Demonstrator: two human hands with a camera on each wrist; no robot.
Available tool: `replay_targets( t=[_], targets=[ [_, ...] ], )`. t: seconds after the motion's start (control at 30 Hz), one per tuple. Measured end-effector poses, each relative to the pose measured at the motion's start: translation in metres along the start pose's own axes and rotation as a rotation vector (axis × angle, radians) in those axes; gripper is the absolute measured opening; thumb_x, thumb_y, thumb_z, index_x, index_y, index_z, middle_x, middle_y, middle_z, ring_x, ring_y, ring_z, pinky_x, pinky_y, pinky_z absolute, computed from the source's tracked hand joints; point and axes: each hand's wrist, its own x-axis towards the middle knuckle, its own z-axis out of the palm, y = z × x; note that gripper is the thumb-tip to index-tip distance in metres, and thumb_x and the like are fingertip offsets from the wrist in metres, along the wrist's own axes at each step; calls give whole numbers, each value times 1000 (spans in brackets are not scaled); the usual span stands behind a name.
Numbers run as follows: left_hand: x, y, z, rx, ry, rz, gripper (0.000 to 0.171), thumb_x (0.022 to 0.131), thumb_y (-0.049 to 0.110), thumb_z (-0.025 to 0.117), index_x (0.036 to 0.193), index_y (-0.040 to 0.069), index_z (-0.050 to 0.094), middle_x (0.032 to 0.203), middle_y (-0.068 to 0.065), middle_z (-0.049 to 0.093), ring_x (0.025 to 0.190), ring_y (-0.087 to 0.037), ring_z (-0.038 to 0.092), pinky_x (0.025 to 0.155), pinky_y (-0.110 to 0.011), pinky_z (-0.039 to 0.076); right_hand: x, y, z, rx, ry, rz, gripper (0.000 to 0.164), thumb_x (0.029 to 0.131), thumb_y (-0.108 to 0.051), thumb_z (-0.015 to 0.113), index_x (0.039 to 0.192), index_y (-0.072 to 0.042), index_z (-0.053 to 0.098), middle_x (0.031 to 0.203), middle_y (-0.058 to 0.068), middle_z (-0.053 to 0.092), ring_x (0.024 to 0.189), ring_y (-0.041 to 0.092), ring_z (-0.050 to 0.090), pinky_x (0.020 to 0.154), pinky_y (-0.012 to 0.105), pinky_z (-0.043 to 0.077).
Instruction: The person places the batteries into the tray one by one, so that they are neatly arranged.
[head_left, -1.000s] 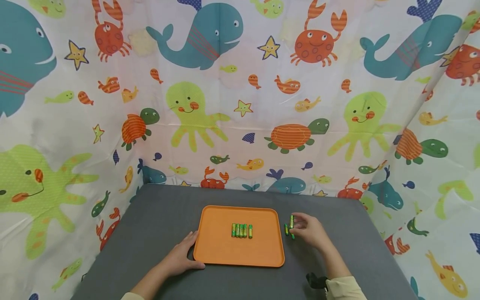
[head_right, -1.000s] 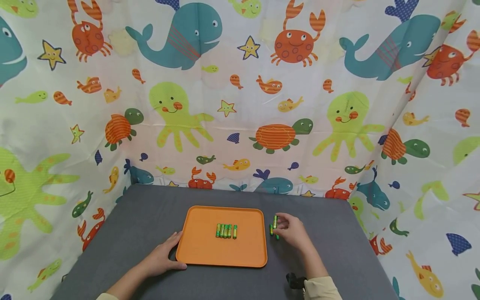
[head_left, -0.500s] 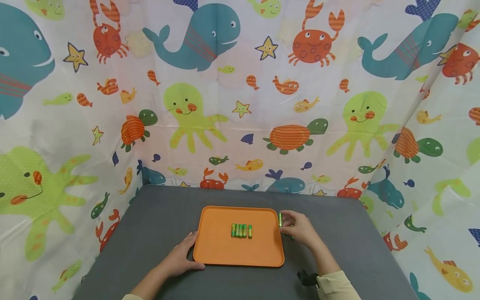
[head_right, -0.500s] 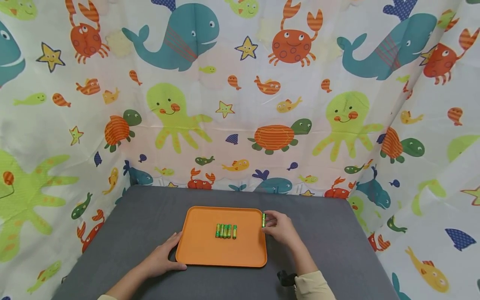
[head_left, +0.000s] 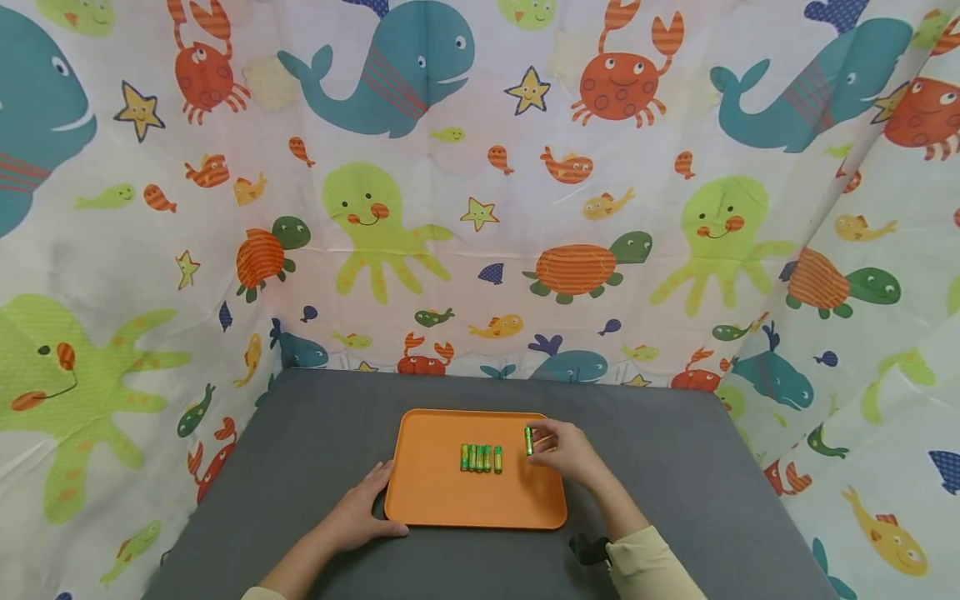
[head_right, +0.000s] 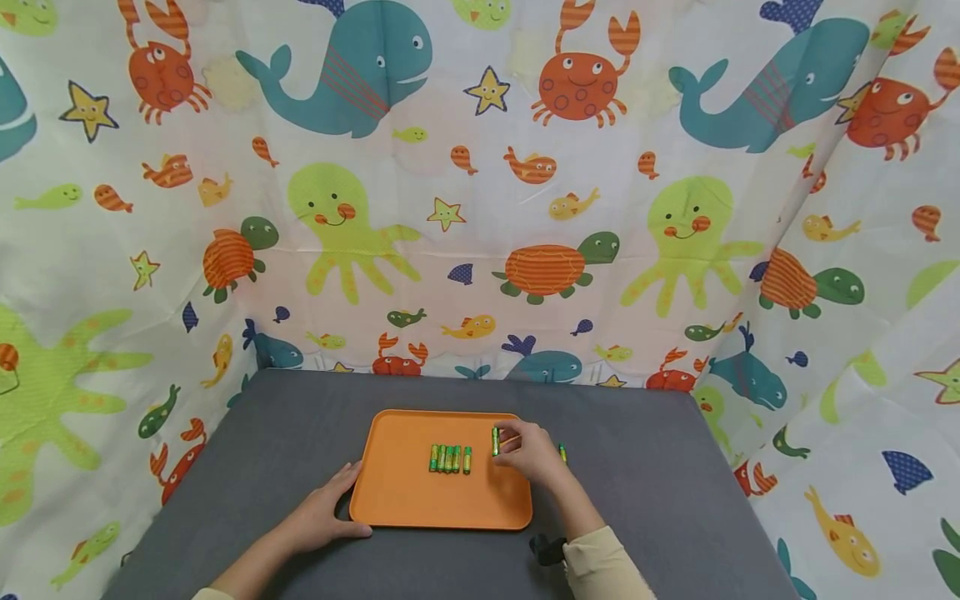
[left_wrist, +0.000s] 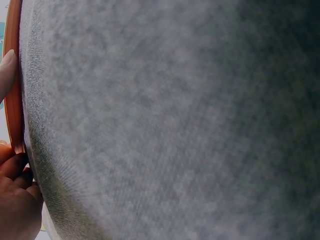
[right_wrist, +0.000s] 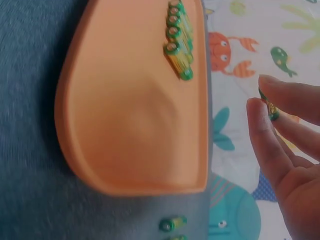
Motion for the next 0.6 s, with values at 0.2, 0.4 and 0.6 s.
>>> replay_targets(
  t=[0.2, 0.4, 0.6],
  targets=[
    [1, -1, 1, -1, -7, -21, 119, 71, 59, 85, 162, 13, 24, 166, -14, 25, 154, -38, 21, 111, -69, 28, 3, -4, 12, 20, -34, -18, 57, 82, -4, 82, 135, -2, 62, 115, 17, 67, 97, 27, 70, 75, 39, 59],
    [0, -2, 3, -4, -10, -15, 119, 71, 58, 85, 162, 13, 23, 166, -15, 25, 154, -39, 21, 111, -69, 29, 8, -1, 28, -7, -66, -33, 54, 82, -5, 83, 132, -2, 63, 112, 15, 67, 95, 25, 69, 77, 38, 59],
    [1, -3, 3, -4, -5, -14, 120, 71, 58, 86, 162, 13, 23, 166, -15, 25, 153, -40, 22, 110, -69, 30, 14, 6, 42, -11, -63, -16, 54, 82, -1, 81, 132, 3, 61, 108, 16, 66, 89, 22, 68, 73, 38, 57]
  ],
)
